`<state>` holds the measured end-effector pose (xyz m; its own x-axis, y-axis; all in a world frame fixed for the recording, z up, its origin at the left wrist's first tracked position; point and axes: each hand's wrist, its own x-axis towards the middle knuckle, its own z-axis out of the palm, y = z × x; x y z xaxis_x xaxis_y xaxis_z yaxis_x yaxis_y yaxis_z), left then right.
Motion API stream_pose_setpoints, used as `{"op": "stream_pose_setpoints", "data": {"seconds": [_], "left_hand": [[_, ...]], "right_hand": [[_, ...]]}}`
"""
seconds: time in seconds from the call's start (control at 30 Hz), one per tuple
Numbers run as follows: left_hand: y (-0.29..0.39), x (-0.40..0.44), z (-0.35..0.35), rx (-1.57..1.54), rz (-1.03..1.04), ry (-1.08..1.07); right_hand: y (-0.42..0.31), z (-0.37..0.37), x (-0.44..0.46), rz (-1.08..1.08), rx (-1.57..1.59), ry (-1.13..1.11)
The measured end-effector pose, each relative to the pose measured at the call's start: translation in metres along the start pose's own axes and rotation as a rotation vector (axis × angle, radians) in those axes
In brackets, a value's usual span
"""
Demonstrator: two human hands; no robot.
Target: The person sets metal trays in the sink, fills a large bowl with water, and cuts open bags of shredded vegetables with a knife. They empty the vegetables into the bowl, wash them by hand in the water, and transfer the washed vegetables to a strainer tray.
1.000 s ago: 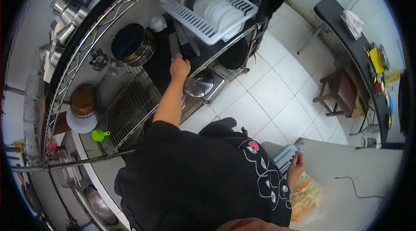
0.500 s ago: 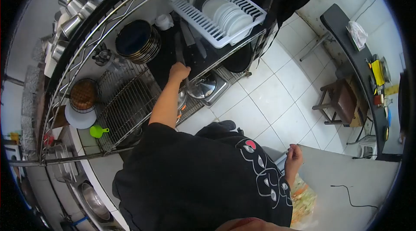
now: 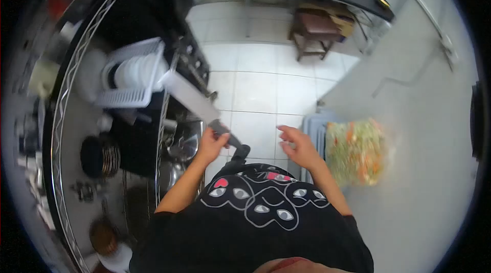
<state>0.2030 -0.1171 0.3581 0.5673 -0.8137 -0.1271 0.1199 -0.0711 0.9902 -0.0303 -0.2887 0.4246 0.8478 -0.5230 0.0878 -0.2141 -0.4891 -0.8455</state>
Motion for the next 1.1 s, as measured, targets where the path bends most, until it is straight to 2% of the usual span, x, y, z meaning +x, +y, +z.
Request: {"op": "stream_pose_setpoints", "data": {"seconds": [0.1,0.17,0.2,0.23,0.3,0.4,0.43,0.47,0.53,0.6,0.7,0.8,0.9,1.0,1.1], "left_hand": [[0.040,0.019,0.099,-0.008,-0.048,-0.384],[0.057,0.014,0.166,-0.080,0.051,-0.596],[0.070,0.009,0.189,0.194,0.093,-0.675],[0.074,0.008,0.211,0.266,0.253,-0.787],[0.101,-0.008,0.252,0.299,0.360,-1.077],[0.123,-0.013,0.311,0.421,0.478,-1.548],[0.127,-0.009,0.331,0.486,0.626,-1.518],[0.132,-0.006,0.352,0.541,0.781,-1.470],[0.139,0.002,0.397,0.643,0.791,-1.324],[0.132,0.013,0.444,0.604,0.886,-1.282],[0.122,0.028,0.511,0.677,1.150,-1.364],[0.104,0.043,0.561,0.910,1.231,-1.579],[0.096,0.043,0.594,1.534,1.343,-1.699],[0.085,0.050,0.614,1.678,1.365,-1.793],[0.083,0.067,0.633,1.374,1.420,-1.974]], "right_hand": [[-0.028,-0.007,-0.021,-0.064,-0.007,0.047],[-0.019,-0.013,-0.048,-0.036,-0.031,0.273],[-0.015,-0.015,-0.064,-0.017,-0.049,0.390],[-0.012,-0.022,-0.079,0.010,-0.068,0.510],[-0.007,-0.037,-0.123,0.093,-0.128,0.776],[-0.020,-0.045,-0.191,0.345,0.126,1.018],[-0.022,-0.043,-0.210,0.426,0.241,1.084],[-0.026,-0.040,-0.224,0.417,0.255,1.224],[-0.027,-0.033,-0.253,0.490,0.394,1.392],[-0.034,-0.028,-0.271,0.537,0.500,1.537],[-0.047,-0.020,-0.293,0.582,0.519,1.614],[-0.051,-0.009,-0.301,0.652,0.508,1.637],[-0.062,-0.008,-0.294,0.700,0.521,1.662],[-0.061,-0.006,-0.280,0.631,0.542,1.709],[-0.055,-0.014,-0.259,0.559,0.644,1.731]]}}
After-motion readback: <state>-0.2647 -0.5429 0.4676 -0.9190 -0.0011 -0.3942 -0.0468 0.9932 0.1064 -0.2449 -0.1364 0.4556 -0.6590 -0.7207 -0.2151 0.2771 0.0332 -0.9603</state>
